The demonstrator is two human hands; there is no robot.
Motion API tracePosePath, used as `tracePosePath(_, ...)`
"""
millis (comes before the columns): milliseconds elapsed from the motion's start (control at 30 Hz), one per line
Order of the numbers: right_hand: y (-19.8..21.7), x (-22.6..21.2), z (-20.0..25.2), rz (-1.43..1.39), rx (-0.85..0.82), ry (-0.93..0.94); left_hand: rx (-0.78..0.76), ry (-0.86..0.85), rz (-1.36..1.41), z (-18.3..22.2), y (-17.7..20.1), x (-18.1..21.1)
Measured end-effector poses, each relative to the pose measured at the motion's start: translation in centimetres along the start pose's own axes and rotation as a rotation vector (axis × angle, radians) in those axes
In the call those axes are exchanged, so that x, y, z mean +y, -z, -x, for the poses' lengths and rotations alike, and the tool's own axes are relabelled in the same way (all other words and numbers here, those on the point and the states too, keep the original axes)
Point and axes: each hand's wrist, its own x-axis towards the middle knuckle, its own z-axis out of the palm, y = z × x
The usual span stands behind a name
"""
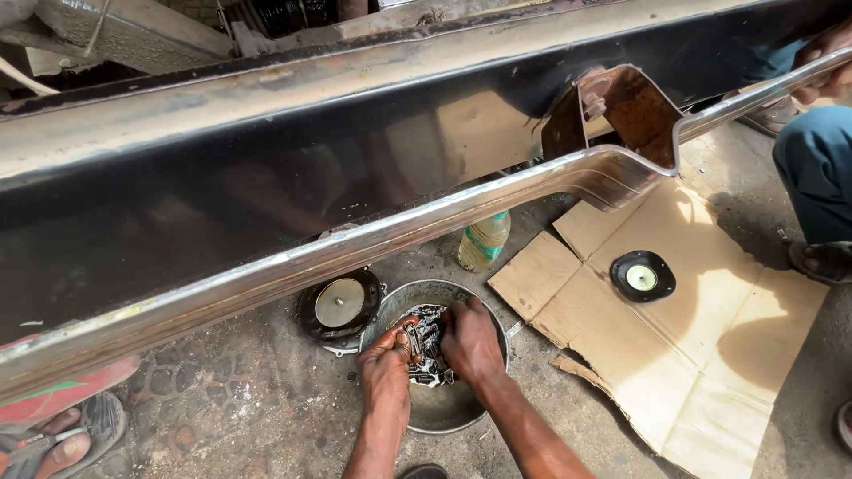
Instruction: Cleaning mechanical parts with fuel or solvent in a metal bowl.
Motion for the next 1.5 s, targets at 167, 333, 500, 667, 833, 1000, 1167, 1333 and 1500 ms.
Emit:
tracePosePath(167,-0.8,3.0,-0.3,0.344,-0.020,0.340,-0.023,0.082,0.069,0.0,-0.4,1.0)
tracePosePath(333,3.5,-3.1,2.2,-0.381,-0.171,-0.146,-0.040,0.090,-0.015,-0.4,-0.4,-0.1)
tracePosePath(500,2.3,-4.9,2.4,-0.674,-0.060,-0.161,-0.017,0.067,-0.108,-0.4,-1.2,-2.7)
tracePosePath(667,1.1,-5.1,1.4,-0.425,0.188,-0.198,-0.019,0.006,-0.123,0.5,-1.5,-3.3)
tracePosePath(833,1.4,-6.4,3.3,-0.399,0.261,-0.107,0.007,-0.060,-0.030,-1.9,-0.6,-5.8)
tracePosePath(1000,1.8,-6.0,4.1,-0.355,0.190,-0.013,0.143,0.070,0.114,-2.1,-1.0,-5.0)
tracePosePath(1167,3.2,-6.5,4.7,-0.288,0.142,0.116,0.072,-0.011,0.148,0.3,-1.5,-3.1)
tracePosePath(1333,3.3,-5.5,5.0,-0.274,0.057,0.034,0.053,-0.059,0.032,0.0,-1.4,-3.1)
tracePosePath(1500,1.7,-4.0,3.8,-0.359,0.142,-0.037,0.023,-0.153,-0.071,0.1,-1.9,-2.1)
